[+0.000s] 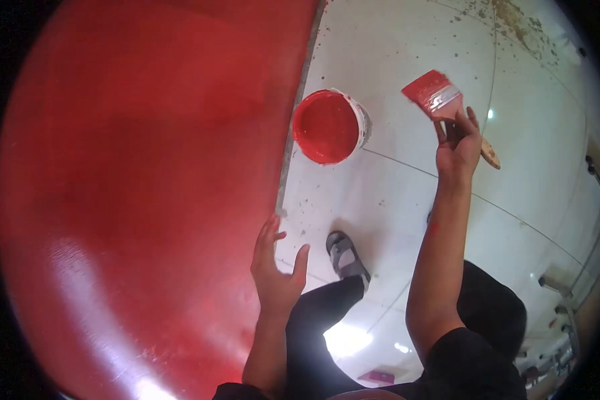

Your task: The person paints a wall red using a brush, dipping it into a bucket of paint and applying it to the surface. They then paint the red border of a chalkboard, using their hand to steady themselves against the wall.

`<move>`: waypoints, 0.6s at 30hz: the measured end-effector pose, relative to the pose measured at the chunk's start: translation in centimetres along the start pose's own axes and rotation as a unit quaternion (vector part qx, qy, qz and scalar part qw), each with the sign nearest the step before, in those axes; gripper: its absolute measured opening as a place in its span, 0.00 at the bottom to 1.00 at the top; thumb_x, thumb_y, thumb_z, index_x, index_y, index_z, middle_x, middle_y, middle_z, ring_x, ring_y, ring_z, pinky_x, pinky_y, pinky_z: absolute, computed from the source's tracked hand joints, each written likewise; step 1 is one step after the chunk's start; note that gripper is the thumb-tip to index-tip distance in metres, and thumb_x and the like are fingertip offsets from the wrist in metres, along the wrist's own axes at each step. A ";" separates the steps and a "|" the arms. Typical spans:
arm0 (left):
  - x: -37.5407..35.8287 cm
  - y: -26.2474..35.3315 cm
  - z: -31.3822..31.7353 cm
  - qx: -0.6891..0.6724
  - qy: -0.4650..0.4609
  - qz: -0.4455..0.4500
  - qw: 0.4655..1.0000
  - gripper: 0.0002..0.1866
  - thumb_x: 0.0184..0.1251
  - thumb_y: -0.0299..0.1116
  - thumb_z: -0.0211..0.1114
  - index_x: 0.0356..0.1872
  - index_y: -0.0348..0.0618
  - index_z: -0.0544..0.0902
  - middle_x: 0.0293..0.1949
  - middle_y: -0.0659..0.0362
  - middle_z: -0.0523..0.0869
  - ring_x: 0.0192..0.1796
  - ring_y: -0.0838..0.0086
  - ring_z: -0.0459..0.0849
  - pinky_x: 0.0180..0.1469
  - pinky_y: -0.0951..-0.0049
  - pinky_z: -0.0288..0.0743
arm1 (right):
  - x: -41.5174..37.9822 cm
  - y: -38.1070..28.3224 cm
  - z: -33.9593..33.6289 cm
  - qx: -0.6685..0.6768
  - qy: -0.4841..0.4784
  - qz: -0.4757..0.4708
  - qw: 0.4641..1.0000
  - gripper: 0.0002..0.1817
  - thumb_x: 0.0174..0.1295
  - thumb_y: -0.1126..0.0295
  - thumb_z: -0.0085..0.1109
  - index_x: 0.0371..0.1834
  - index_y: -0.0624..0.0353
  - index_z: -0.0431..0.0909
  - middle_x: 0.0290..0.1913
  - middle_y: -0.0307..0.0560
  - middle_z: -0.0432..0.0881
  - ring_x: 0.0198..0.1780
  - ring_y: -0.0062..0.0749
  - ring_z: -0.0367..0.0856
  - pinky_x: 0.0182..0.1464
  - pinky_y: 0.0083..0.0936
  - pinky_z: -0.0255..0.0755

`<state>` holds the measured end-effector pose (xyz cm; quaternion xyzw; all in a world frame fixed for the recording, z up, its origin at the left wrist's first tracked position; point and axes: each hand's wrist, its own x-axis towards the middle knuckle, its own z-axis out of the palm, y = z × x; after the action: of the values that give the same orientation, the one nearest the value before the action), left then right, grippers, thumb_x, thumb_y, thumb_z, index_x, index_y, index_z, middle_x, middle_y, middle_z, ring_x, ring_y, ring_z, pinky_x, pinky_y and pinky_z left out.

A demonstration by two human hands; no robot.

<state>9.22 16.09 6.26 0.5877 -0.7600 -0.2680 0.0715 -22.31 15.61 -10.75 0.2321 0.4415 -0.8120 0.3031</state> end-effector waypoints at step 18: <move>-0.2 0.1 2.1 0.085 -0.207 0.171 0.959 0.50 0.52 0.40 0.75 0.73 0.43 0.54 0.71 0.41 0.60 0.71 0.45 0.63 0.71 0.52 0.58 | 2.8 6.2 5.3 0.065 -0.291 -0.068 0.952 0.22 0.62 0.74 0.58 0.58 0.59 0.63 0.49 0.52 0.79 0.48 0.40 0.82 0.47 0.44 0.80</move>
<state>8.34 16.97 4.57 0.3845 -0.8674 -0.3018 -0.0932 -20.59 7.64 -13.47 -0.0255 0.2947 -0.8901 0.3468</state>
